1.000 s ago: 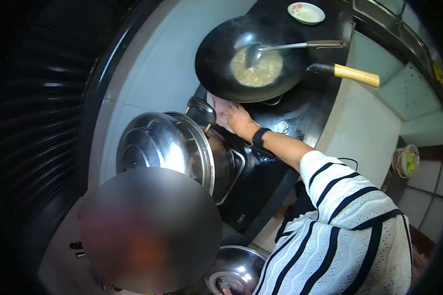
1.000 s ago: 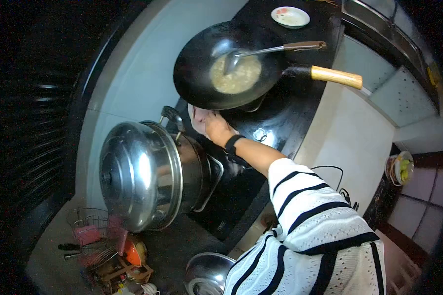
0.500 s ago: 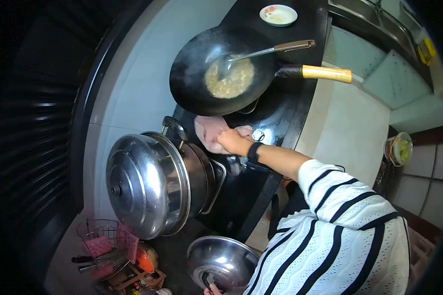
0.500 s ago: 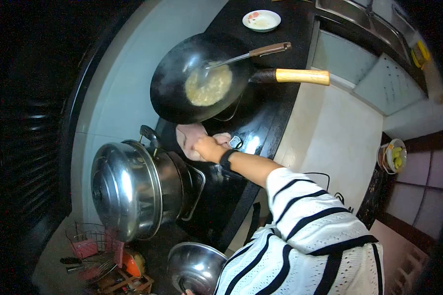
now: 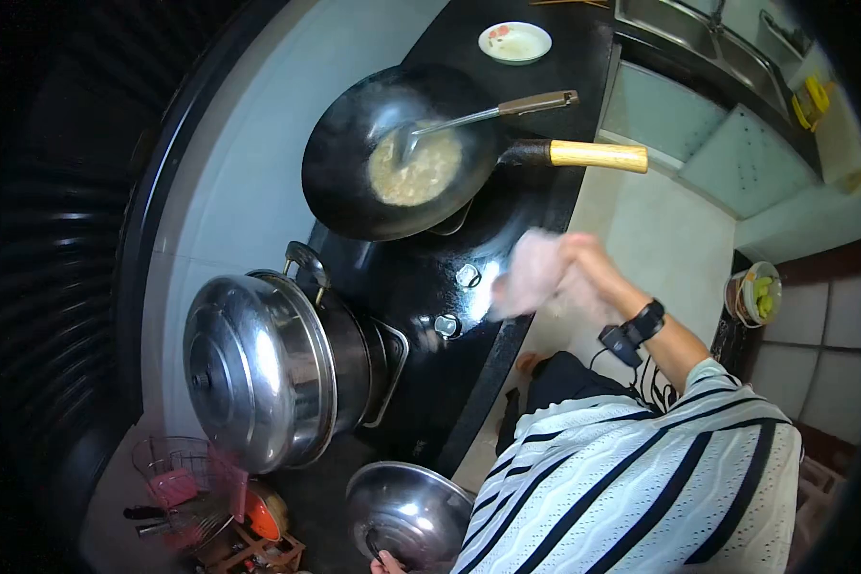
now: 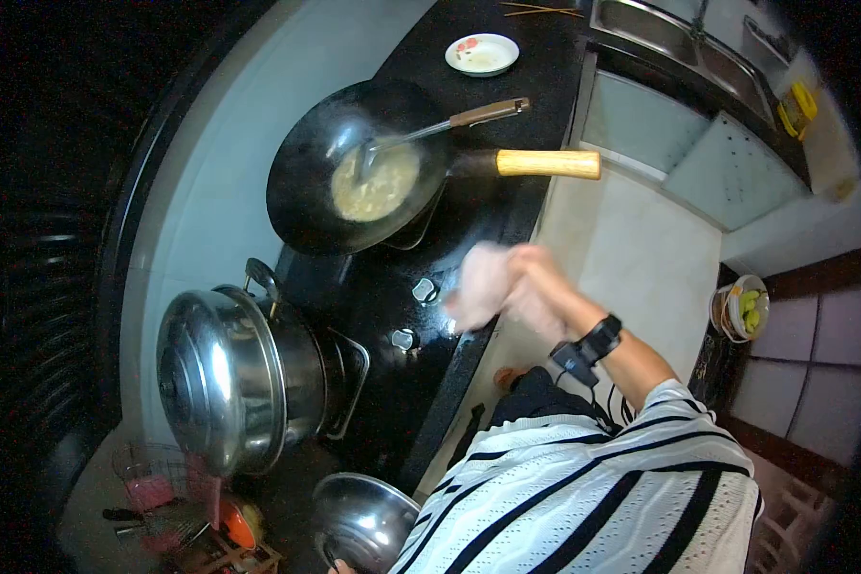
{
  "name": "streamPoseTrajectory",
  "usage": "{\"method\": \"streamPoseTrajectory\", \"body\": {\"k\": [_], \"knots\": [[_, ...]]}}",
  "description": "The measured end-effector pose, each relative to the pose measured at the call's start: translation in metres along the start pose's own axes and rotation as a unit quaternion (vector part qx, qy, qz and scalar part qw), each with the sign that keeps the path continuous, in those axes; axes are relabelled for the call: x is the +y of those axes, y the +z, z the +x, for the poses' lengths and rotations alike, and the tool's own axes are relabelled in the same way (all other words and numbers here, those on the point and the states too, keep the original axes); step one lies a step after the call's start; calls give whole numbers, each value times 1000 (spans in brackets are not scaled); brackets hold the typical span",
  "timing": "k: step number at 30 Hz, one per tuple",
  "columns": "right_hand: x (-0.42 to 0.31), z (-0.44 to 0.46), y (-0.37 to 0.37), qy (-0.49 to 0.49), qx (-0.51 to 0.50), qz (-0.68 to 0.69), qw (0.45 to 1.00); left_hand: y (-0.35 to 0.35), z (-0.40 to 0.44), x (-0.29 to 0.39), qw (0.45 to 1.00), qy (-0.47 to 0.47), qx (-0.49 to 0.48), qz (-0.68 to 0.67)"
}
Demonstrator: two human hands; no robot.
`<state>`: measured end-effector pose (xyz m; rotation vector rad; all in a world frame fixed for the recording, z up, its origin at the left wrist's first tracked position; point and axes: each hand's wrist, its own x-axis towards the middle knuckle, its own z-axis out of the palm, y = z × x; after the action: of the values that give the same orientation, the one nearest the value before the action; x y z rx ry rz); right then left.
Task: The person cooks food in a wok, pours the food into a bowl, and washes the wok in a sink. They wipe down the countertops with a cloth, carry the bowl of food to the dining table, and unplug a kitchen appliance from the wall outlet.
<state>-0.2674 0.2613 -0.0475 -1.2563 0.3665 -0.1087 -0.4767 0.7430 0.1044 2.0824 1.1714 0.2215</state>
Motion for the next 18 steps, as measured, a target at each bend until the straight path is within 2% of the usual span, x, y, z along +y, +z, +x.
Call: {"method": "streamPoseTrajectory", "body": {"k": [1,3,4,5,6,7,8,9,10,11,12,15,16,18], "knots": [[-8,7,-14,-3,26,148,989,2,-1,5,1000,-6,8,-4],[-17,39,-20,-66,62,215,973,7,-9,23,1000,-21,7,-6],[4,78,-37,-192,92,-27,977,8,-14,33,999,-33,4,-8],[28,108,-50,-306,114,-267,907,9,-17,41,999,-35,6,-7],[29,110,-38,-338,144,-422,828,9,-21,48,998,-50,-18,16],[28,109,-20,-361,170,-564,724,12,-24,55,996,-65,-43,39],[34,100,-8,-292,157,-590,736,15,-28,60,997,-42,-34,53],[33,85,-1,-345,75,-541,764,14,-26,57,997,-40,-31,57],[35,61,9,-364,42,-515,775,15,-21,48,998,-19,-30,58],[59,46,10,-391,-1,-525,756,16,-16,40,998,2,-31,55],[60,17,19,-377,-36,-534,756,18,-13,33,999,17,-36,11],[71,-6,20,-297,-134,-460,826,21,1,16,998,18,-53,-29],[68,4,20,-300,-136,-458,826,23,3,14,998,20,-54,-38],[52,42,18,-334,-20,-477,813,26,-4,21,999,28,-39,-16]]}}
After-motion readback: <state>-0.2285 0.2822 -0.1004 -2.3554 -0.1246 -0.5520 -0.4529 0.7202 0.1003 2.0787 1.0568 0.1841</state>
